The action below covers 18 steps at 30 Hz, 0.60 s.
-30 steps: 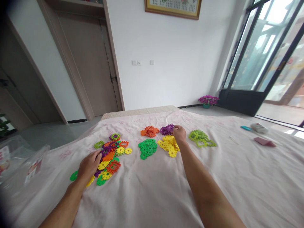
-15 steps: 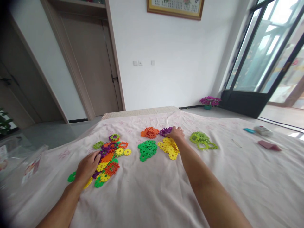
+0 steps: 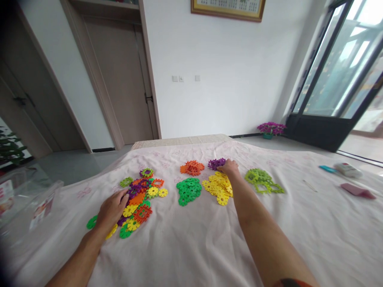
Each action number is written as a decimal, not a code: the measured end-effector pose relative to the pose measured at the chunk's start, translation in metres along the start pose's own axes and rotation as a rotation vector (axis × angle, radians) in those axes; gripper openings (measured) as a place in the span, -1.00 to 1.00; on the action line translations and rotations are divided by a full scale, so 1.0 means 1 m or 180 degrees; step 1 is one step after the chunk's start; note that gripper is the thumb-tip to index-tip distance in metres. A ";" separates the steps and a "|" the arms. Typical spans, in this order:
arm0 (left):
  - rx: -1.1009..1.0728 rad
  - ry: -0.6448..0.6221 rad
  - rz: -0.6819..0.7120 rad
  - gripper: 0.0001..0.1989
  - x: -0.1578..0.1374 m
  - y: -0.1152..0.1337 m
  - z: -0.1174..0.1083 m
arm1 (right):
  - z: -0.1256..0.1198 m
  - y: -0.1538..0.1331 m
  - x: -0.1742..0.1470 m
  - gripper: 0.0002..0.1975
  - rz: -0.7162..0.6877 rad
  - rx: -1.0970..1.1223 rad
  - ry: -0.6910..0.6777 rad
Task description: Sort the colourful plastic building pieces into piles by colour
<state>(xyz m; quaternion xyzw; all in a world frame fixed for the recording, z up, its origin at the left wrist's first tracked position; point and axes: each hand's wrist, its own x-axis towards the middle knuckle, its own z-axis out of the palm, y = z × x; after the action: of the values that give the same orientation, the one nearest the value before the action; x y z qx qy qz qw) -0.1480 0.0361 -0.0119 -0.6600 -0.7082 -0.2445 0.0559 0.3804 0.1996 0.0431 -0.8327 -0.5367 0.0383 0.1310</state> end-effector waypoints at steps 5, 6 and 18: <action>0.0003 -0.0022 -0.0050 -0.57 0.000 0.003 -0.001 | 0.002 0.007 0.007 -0.26 0.0019 0.0121 0.0109; 0.0004 -0.0015 -0.0051 -0.56 0.000 0.003 -0.001 | 0.001 0.008 0.006 -0.27 -0.0024 0.0138 0.0135; 0.0003 0.0069 0.0011 -0.55 -0.001 0.001 -0.001 | -0.017 -0.004 -0.030 -0.67 -0.1004 0.0147 0.0176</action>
<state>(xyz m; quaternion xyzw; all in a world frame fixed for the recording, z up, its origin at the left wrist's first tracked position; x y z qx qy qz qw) -0.1467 0.0347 -0.0112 -0.6584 -0.7066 -0.2512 0.0644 0.3675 0.1715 0.0586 -0.7356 -0.6559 0.0067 0.1692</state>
